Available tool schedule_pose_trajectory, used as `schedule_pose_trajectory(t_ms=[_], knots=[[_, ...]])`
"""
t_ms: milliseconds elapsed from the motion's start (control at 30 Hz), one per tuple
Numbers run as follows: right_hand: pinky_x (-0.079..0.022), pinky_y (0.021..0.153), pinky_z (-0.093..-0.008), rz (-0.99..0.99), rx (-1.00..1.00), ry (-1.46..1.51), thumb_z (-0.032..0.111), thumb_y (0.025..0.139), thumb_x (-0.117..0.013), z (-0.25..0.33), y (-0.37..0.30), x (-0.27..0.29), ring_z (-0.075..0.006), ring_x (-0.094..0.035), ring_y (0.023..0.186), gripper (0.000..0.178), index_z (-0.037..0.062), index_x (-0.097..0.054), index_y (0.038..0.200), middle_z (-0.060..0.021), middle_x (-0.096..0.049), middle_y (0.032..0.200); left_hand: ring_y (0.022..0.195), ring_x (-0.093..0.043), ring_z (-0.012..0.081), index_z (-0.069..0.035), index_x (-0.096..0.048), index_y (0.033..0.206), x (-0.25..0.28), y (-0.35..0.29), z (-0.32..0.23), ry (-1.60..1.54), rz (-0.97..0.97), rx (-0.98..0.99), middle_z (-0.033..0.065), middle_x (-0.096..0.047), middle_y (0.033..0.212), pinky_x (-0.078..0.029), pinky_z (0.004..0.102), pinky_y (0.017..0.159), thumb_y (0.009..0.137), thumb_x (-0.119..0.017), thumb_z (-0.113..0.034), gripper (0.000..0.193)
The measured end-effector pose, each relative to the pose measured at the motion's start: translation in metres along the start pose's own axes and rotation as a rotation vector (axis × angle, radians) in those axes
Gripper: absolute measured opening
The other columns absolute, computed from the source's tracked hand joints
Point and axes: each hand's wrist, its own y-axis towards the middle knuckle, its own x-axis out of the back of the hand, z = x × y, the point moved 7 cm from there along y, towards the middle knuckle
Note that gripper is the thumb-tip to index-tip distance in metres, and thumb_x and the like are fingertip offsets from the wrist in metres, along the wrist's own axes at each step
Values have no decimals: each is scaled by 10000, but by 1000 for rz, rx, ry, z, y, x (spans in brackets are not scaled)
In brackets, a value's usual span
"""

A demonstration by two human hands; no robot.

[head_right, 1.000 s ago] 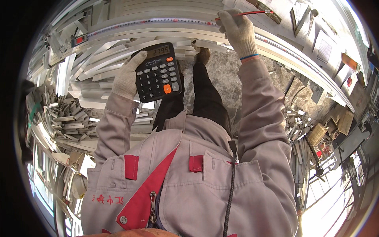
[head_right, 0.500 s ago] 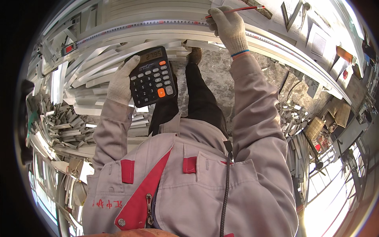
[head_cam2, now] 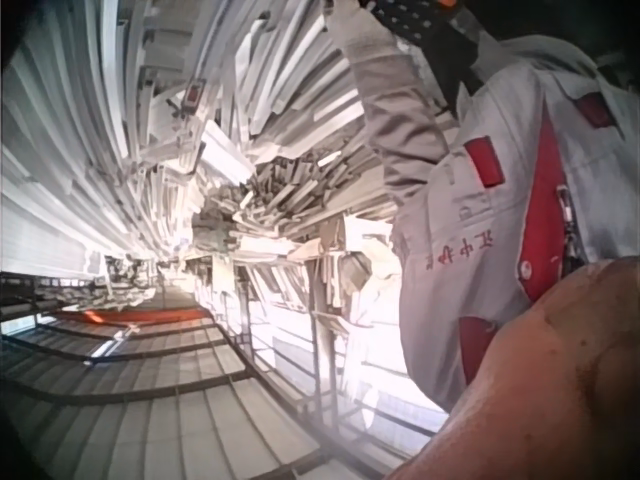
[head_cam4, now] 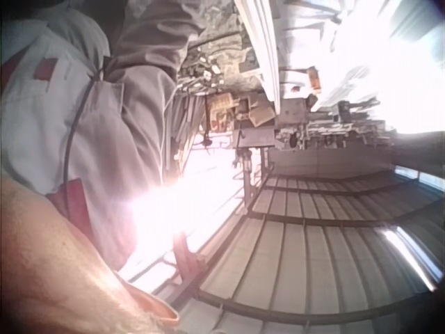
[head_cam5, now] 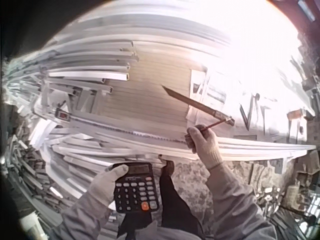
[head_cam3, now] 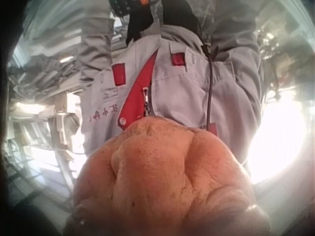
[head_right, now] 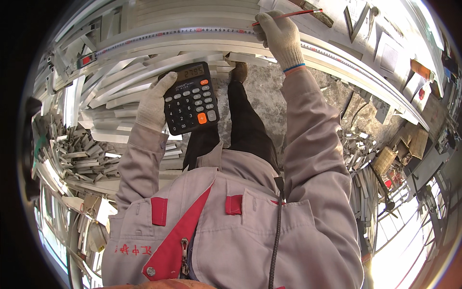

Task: The person measures a long metal profile with a tape measure, records the measurement on a calculator, and marks the profile with a pencil. This cycle repeats multiple times along the length of the profile.

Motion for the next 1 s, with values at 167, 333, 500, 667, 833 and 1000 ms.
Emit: schedule_pose_trajectory(t_ms=[167, 333, 500, 667, 833, 1000], knots=[[-558, 606, -285, 21, 2, -25, 338, 1026, -680, 3, 2, -7, -136, -706, 729, 398, -36, -742, 1146, -109, -775, 906, 832, -781, 163, -3, -693, 1267, 3, -2, 3, 32, 13, -12, 102, -784, 1036, -661, 295, 717, 1022, -746, -228, 337], [-552, 594, -277, 44, 26, -38, 327, 1042, -674, 6, 2, -15, -124, -701, 726, 377, -29, -745, 1143, -99, -774, 902, 799, -768, 146, -2, -703, 1255, 6, -2, 4, 81, -30, -12, 90, -783, 1011, -647, 284, 697, 1015, -760, -274, 367], [-558, 599, -268, 85, 59, -55, 316, 1062, -660, 10, 3, -28, -120, -708, 734, 366, -32, -740, 1143, -104, -784, 926, 781, -757, 134, -7, -713, 1241, 3, -5, 4, 76, -30, -1, 83, -782, 1002, -634, 273, 692, 1008, -767, -284, 366], [-557, 602, -257, 134, 92, -40, 323, 1067, -675, 14, 7, -43, -112, -713, 741, 345, -6, -752, 1137, -88, -785, 934, 778, -757, 139, -5, -712, 1238, 4, -5, 3, 70, -40, 10, 85, -781, 990, -636, 276, 686, 1009, -764, -276, 359], [-535, 587, -240, 132, 109, -29, 322, 1078, -689, 14, 6, -45, -100, -709, 732, 310, 28, -778, 1120, -50, -773, 913, 765, -760, 147, -3, -712, 1221, 2, -1, 5, 53, -7, 11, 91, -780, 981, -639, 281, 667, 1009, -761, -270, 345], [-541, 594, -228, 141, 121, -29, 309, 1081, -690, 8, 9, -44, -94, -716, 745, 290, 38, -776, 1140, -51, -778, 925, 754, -760, 149, -3, -712, 1217, 3, 1, 5, 76, -33, 36, 93, -780, 978, -637, 280, 656, 1008, -762, -269, 342]])
